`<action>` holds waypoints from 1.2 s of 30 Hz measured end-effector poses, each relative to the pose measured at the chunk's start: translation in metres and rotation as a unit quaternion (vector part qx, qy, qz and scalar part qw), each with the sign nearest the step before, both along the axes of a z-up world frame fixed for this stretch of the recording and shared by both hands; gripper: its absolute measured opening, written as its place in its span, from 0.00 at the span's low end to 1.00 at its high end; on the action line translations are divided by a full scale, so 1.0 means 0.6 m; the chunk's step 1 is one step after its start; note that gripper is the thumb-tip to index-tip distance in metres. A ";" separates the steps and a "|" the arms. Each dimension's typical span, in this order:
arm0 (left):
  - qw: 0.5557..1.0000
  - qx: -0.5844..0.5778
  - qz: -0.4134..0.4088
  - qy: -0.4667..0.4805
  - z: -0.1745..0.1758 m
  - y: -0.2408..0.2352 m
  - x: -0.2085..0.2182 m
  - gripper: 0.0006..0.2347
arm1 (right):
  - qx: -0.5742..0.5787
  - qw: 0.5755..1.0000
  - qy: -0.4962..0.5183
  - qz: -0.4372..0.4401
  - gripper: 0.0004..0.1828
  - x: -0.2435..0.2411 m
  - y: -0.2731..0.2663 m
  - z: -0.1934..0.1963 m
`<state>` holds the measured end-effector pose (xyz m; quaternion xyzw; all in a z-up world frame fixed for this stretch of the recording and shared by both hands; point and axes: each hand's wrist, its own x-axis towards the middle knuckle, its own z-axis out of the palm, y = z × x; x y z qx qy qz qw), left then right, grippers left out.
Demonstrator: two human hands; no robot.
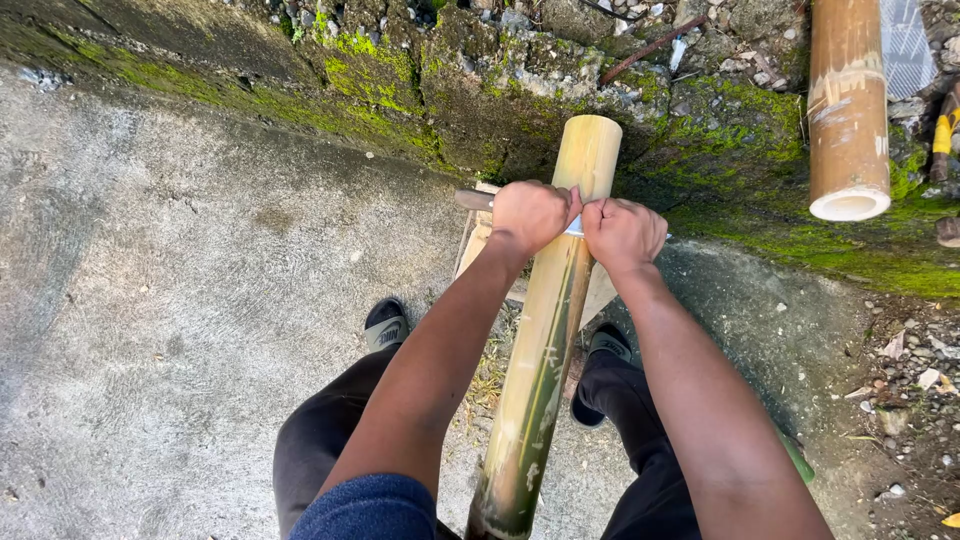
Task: The recorder uses a knife to scrape the outer skin and nodes of a bamboo pole.
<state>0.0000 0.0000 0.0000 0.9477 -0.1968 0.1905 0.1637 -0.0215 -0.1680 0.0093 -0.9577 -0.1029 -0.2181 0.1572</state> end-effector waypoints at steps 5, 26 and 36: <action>1.000 -0.006 -0.003 0.006 0.002 0.002 -0.006 0.22 | 0.010 1.000 -0.018 0.013 0.17 -0.007 0.002 0.003; 1.000 0.008 -0.001 0.022 0.002 0.004 -0.026 0.22 | -0.013 1.000 -0.005 -0.003 0.19 -0.027 0.004 0.001; 1.000 -0.004 0.006 0.023 0.004 0.007 -0.043 0.22 | -0.002 1.000 0.010 -0.005 0.19 -0.044 0.010 0.013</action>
